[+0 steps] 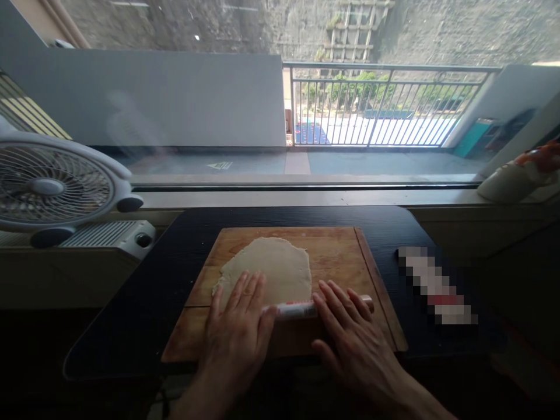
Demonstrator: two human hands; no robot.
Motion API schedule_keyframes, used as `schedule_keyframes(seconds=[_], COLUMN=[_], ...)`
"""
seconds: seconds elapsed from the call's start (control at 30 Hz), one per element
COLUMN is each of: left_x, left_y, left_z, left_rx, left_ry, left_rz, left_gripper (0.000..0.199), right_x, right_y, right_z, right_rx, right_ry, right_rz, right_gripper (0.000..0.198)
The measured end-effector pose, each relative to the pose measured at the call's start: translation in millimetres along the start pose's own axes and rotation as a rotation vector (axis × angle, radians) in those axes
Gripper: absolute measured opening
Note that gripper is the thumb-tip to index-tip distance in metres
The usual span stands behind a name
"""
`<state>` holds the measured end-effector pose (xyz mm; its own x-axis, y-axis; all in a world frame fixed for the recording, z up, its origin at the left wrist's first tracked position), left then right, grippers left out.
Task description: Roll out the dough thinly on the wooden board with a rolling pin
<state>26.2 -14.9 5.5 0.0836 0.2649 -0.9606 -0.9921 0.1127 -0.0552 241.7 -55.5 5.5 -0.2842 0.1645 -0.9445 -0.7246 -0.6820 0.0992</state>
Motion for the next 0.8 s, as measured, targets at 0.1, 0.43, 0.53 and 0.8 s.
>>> schedule_keyframes(seconds=[0.1,0.43,0.53,0.8], left_x=[5,-5,-5,5], left_y=[-4,-12,-14,-12], left_z=[47,-1,-1,72], left_rx=[-0.111,-0.035,-0.046,-0.165], left_ry=[0.038,0.036,0.007,0.074], left_rz=[0.005,0.001,0.003,-0.016], left_gripper=[0.054,0.053,0.053,0.056], right_x=[4,2,1,-3], right_y=[-26,-12,-11,-48], right_z=[39,17,13,79], right_rx=[0.115,0.132,0.107,0.230], right_ry=[-0.003,0.008,0.027,0.084], right_rz=[-0.015,-0.031,-0.035,-0.018], right_gripper=[0.051,0.055,0.058,0.043])
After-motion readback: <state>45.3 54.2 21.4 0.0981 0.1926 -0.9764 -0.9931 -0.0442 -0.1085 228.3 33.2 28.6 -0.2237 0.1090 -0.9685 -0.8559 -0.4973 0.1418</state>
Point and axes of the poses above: each hand's wrist, its own z-axis towards the middle knuckle, its own x-axis out of the palm, y = z × x, the point moved 2 cm from there along z, towards the middle knuckle, and after that the axes turned 15 degrees about -x, right-handed, at the moved point
